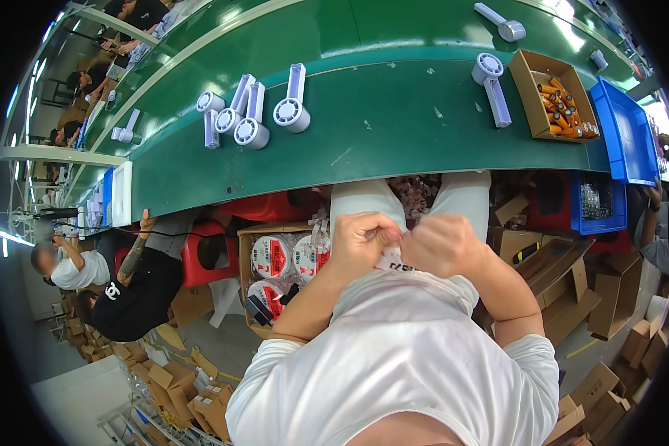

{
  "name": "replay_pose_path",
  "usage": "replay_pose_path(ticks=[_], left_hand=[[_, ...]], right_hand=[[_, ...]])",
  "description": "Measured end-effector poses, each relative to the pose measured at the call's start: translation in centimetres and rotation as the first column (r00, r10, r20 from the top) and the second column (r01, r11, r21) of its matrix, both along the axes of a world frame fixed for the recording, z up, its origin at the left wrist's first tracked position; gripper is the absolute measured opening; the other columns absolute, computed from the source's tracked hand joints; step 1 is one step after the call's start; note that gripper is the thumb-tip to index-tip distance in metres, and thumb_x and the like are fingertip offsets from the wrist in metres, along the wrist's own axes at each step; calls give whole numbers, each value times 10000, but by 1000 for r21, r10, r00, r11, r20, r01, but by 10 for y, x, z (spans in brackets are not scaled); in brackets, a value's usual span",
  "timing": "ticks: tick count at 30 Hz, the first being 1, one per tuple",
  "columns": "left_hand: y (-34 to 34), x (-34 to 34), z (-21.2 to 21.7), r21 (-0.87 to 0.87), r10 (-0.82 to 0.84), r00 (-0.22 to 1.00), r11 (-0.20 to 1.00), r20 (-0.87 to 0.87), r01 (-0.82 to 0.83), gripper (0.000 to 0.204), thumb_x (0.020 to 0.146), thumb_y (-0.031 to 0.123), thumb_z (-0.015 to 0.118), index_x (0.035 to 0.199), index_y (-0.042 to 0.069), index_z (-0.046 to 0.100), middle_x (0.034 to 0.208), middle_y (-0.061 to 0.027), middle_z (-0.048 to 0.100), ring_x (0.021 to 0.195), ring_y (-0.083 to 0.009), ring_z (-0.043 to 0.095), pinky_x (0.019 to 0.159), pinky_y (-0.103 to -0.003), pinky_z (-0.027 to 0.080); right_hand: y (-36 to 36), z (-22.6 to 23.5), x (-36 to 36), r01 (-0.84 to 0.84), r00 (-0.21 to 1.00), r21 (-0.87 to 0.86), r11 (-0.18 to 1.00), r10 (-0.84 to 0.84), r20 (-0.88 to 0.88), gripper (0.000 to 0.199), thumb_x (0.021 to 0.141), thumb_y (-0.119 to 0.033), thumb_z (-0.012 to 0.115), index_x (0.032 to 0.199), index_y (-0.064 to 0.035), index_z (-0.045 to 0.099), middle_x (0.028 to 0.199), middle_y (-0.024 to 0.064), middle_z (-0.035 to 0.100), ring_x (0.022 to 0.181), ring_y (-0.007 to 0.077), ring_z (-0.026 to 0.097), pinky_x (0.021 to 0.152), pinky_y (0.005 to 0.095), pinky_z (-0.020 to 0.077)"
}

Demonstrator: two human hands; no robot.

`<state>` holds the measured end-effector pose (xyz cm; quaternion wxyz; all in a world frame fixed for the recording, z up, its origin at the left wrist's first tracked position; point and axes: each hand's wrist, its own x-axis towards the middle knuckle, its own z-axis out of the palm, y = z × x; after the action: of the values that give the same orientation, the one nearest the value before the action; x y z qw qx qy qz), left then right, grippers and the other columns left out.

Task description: Assembling small handheld portable fans at a production line station by joining heads to handles and securing components.

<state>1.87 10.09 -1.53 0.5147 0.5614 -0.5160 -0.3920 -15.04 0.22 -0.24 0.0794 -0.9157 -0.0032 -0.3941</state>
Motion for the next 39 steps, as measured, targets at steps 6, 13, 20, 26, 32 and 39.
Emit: replay_pose_path(ticks=[6,13,20,26,32,39], left_hand=[[-6,10,17,91,-76,997,993,29,74,95,837,75,713,838,-19,706,731,-78,702,562,-109,627,484,-246,511],[-7,12,15,-1,-88,957,996,276,92,131,843,104,705,892,-17,702,751,-107,690,576,-149,639,504,-274,506],[-3,8,17,-18,-90,929,994,359,104,78,788,68,713,828,12,674,746,-120,649,670,-259,645,614,-307,504],[-5,1,29,-108,-115,905,979,410,174,106,745,77,736,807,25,667,791,-110,676,708,-283,655,626,-335,518],[-5,4,21,-209,-108,832,943,544,259,146,689,65,743,806,24,667,812,-104,693,735,-283,675,632,-355,527],[-1,-7,12,-179,-92,838,959,538,220,29,802,55,650,779,41,639,730,-93,642,658,-240,668,541,-326,517]], right_hand=[[-6,0,-7,121,974,527,841,1,-225,31,734,-47,676,715,-50,653,593,65,563,478,228,540,438,341,411],[-12,16,-9,193,928,695,693,102,-359,60,779,-101,653,756,-46,656,678,104,635,594,295,599,540,397,473],[-6,19,-17,176,931,550,817,43,-362,63,750,-97,708,745,-48,668,668,76,611,606,267,603,524,370,468],[5,19,-19,171,913,465,869,37,-406,70,734,-102,721,737,-56,670,664,69,586,614,266,598,537,379,478],[4,20,-20,177,936,493,852,9,-352,111,729,-85,695,664,-43,617,637,80,539,574,276,571,502,389,471],[11,13,-12,20,991,290,957,19,-131,170,673,-31,715,613,-67,561,574,15,420,482,169,495,417,314,398]])
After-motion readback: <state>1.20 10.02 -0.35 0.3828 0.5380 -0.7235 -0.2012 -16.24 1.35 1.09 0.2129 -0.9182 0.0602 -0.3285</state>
